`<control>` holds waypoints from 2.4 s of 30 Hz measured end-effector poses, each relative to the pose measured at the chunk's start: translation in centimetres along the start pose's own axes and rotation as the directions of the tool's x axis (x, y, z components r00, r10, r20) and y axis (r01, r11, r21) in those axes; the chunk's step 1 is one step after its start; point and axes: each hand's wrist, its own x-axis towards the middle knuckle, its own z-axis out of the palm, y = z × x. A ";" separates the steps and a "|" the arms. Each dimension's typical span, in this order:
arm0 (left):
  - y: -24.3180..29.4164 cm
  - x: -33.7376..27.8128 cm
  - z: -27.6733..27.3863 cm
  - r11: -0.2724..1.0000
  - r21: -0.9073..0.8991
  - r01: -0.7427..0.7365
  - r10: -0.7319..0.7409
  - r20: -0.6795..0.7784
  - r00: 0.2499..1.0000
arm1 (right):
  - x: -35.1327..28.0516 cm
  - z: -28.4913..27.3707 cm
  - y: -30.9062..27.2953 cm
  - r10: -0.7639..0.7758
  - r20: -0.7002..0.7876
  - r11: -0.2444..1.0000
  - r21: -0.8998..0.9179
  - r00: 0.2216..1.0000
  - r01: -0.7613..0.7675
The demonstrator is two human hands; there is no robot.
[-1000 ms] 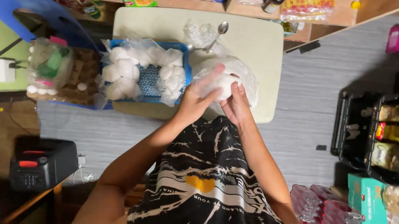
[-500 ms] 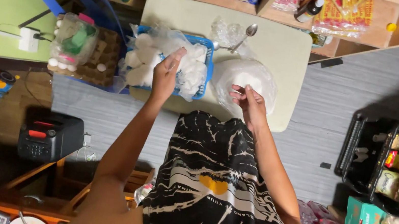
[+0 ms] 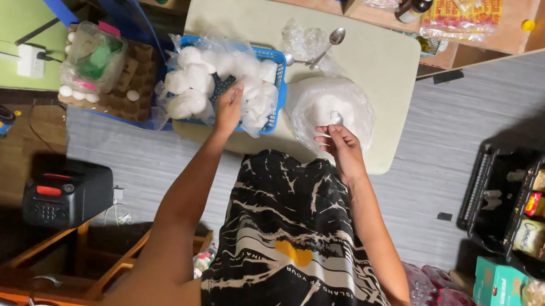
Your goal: Scoop white powder from a large bag into smaller plastic bags using a spoon.
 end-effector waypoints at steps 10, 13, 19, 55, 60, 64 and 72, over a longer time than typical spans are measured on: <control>-0.8 -1.2 -3.1 0.983 -0.155 0.102 -0.124 -0.142 0.982 | -0.5 0.4 -0.6 0.025 -0.004 0.999 -0.038 1.000 -0.025; 1.0 -1.4 -4.0 0.984 -0.179 0.004 -0.029 -0.134 0.991 | -0.5 0.7 -0.9 0.027 0.002 0.998 -0.063 1.000 -0.027; 0.3 -0.5 -3.2 0.983 -0.185 0.024 -0.048 -0.123 0.991 | 0.1 1.1 -0.8 0.025 0.024 0.998 -0.067 0.999 -0.024; -6.8 18.9 21.0 0.777 0.554 -0.299 0.077 0.388 0.918 | -1.0 -1.5 1.3 -0.184 -0.196 0.964 -0.226 0.963 0.138; -1.7 18.1 20.4 0.689 0.696 -0.204 -0.181 0.437 0.881 | -1.1 -1.3 1.5 -0.169 -0.184 0.972 -0.195 0.968 0.132; -1.1 17.1 19.7 0.640 0.718 -0.272 -0.044 0.388 0.920 | -1.1 -1.5 1.6 -0.156 -0.201 0.974 -0.195 0.967 0.117; 5.0 13.3 15.8 0.741 0.623 -0.251 0.074 0.297 0.952 | -0.9 -1.9 1.2 -0.151 -0.205 0.974 -0.199 0.967 0.109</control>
